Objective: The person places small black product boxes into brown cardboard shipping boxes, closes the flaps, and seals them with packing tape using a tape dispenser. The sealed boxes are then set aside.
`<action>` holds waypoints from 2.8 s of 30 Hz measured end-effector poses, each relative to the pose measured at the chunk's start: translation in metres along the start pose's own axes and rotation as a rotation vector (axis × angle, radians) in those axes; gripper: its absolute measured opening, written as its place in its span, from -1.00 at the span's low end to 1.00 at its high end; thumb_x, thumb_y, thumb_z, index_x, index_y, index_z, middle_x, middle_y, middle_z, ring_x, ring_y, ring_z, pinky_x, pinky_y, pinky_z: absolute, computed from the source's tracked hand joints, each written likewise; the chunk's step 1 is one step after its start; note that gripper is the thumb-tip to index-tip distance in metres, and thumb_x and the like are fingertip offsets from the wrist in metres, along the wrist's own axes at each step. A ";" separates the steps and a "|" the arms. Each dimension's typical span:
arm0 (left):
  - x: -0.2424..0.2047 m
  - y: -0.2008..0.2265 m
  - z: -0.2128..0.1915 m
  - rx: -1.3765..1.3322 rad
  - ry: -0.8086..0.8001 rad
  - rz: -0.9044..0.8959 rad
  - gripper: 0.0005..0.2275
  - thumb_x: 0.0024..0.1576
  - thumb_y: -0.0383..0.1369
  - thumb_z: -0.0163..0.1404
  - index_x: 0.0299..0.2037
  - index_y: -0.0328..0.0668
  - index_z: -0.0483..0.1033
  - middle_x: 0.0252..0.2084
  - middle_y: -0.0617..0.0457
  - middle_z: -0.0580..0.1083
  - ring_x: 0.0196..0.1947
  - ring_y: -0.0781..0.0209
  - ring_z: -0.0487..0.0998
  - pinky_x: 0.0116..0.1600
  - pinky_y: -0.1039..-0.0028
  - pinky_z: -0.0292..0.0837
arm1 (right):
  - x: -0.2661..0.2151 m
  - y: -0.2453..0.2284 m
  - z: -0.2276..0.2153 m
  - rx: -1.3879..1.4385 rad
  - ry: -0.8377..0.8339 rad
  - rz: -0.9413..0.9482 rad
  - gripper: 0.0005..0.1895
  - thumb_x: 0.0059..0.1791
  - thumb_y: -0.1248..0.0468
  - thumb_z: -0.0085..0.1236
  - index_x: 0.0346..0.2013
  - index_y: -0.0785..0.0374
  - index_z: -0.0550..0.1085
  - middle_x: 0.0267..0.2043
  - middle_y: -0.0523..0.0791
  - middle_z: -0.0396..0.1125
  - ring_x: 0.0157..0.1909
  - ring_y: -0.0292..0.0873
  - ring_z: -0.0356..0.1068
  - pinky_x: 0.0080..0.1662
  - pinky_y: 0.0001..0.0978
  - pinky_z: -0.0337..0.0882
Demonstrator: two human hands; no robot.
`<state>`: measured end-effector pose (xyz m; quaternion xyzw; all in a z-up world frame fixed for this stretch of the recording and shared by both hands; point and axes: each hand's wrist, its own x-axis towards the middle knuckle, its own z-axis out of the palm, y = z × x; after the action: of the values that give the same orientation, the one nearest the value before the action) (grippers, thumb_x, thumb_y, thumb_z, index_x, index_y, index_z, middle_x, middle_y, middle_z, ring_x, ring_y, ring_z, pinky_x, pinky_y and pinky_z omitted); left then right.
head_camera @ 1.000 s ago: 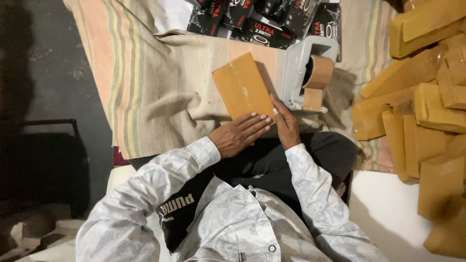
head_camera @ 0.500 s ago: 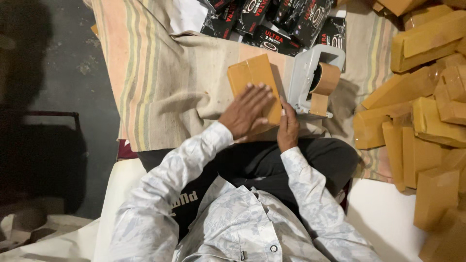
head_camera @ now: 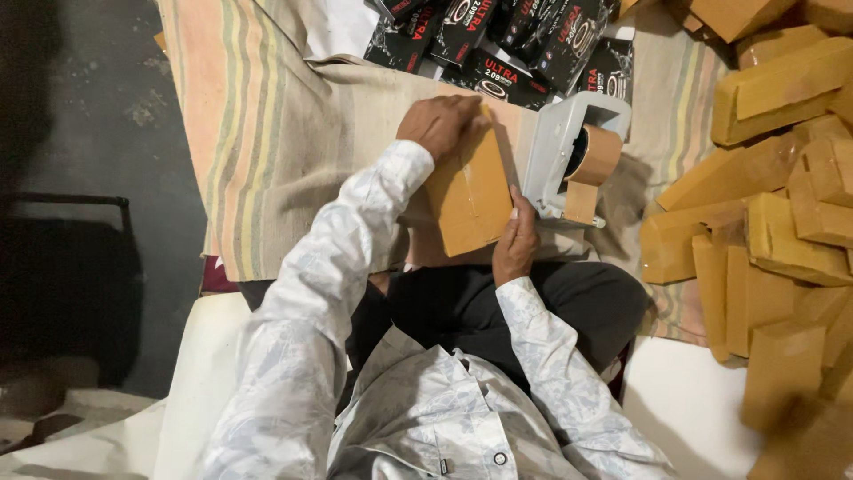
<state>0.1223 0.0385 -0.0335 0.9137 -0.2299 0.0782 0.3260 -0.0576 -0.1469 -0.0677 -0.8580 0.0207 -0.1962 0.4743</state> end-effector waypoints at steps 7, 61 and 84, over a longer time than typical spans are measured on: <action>-0.067 -0.003 -0.021 -0.424 0.314 -0.508 -0.69 0.20 -0.11 0.09 0.01 -0.09 0.62 -0.16 -0.06 0.65 -0.18 0.07 0.74 -0.04 0.38 0.62 | 0.028 0.007 0.017 -0.032 -0.035 -0.105 -0.54 0.09 0.48 -0.26 0.28 0.31 0.34 0.27 0.07 0.38 0.32 0.12 0.39 0.35 -0.13 0.33; -0.100 -0.108 0.020 -1.207 0.476 -0.577 -0.55 0.50 -0.19 -0.14 0.47 -0.32 0.49 -0.12 0.17 0.32 -0.15 0.34 0.30 0.00 0.58 0.31 | 0.053 -0.060 -0.020 0.763 -0.522 0.656 -0.41 0.01 0.21 0.22 0.18 0.59 0.32 -0.05 0.10 0.47 -0.22 -0.05 0.52 -0.18 -0.25 0.59; -0.086 0.027 0.001 0.225 0.213 -0.445 -0.39 0.16 0.03 0.01 0.38 -0.04 0.26 0.25 -0.29 0.32 0.18 -0.26 0.34 0.17 0.00 0.27 | 0.187 -0.052 0.126 1.186 -0.687 0.526 -0.41 0.07 -0.04 -0.45 0.07 0.25 0.42 -0.09 -0.08 0.51 -0.10 -0.15 0.53 0.02 -0.32 0.56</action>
<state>0.0334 0.0513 -0.0445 0.9588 0.0225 0.1253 0.2540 0.1517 -0.0578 -0.0252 -0.4368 -0.0336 0.2258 0.8701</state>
